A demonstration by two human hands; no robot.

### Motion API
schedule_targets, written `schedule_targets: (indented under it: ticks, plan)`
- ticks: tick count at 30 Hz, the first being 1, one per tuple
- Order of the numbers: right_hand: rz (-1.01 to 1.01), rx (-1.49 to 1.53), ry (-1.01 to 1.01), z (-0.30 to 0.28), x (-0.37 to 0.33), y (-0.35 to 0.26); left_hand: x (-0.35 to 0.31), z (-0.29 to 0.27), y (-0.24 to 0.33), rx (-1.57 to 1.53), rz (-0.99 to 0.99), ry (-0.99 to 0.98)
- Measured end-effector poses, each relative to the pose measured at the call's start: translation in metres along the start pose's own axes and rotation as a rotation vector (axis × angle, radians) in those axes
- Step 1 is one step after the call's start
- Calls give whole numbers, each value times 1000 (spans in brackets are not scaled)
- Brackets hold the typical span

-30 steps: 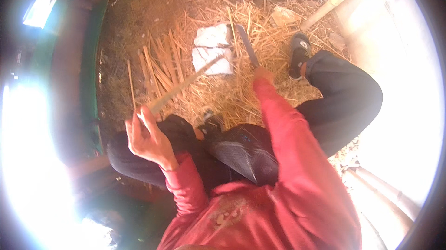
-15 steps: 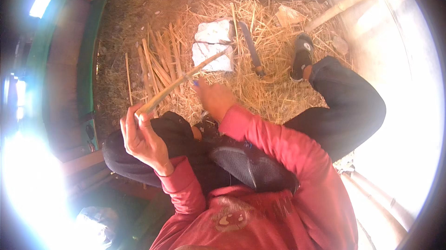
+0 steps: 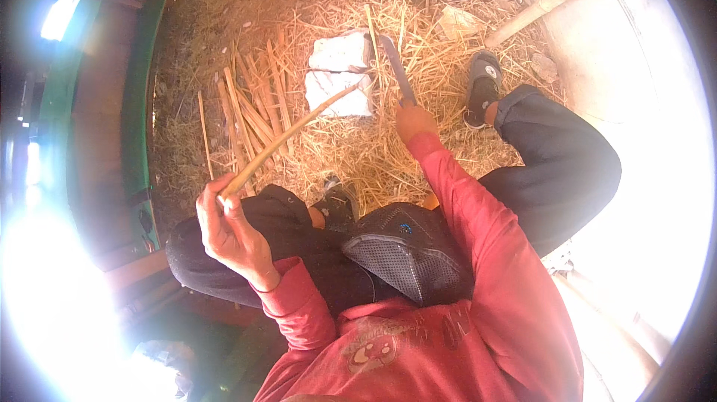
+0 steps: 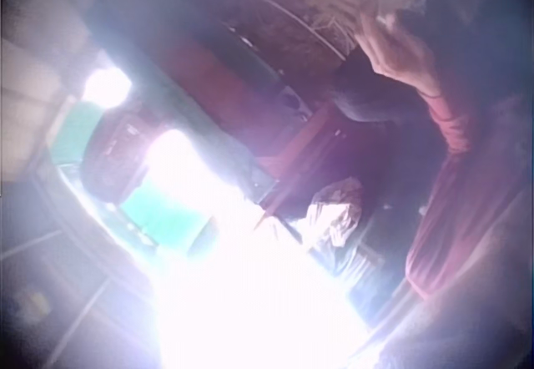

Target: The person sits on the ground and uses a knife to sharpen thin wooden sticks. They hold the stick in one hand and scrape the blade along its length to create a pointed tip, occasionally switching to a larger machete to split or shape the wood.

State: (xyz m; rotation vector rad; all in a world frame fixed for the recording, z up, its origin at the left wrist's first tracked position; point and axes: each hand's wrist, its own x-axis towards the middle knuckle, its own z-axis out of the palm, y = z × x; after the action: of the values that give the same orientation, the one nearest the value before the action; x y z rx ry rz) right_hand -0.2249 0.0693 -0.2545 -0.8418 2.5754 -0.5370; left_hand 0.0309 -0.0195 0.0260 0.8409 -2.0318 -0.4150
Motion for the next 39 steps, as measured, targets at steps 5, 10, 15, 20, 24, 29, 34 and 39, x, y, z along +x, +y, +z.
schedule_targets:
  ticks: [5,10,15,20,24,29,34,39]
  plan:
    - [-356,225,42,-77,-47,-118,-8,2,2,-81,-136,51]
    - [-345,-249,-41,11,-2,-48,4,6,7,-61,6,-19]
    - [-212,-121,87,-14,-15,-36,-2,2,0,-80,-91,-2]
    - [-558,210,120,-49,-55,-122,-7,3,-3,-71,-117,50]
    - [-196,-182,-46,44,-5,-26,-5,0,9,1,-89,1]
    - [-126,54,81,-1,-16,-42,-13,4,-7,-151,-142,134]
    - [-457,204,69,-49,-44,-125,-8,-2,3,-113,-115,16]
    - [-144,-116,-73,25,18,-27,5,11,5,-116,-3,-85]
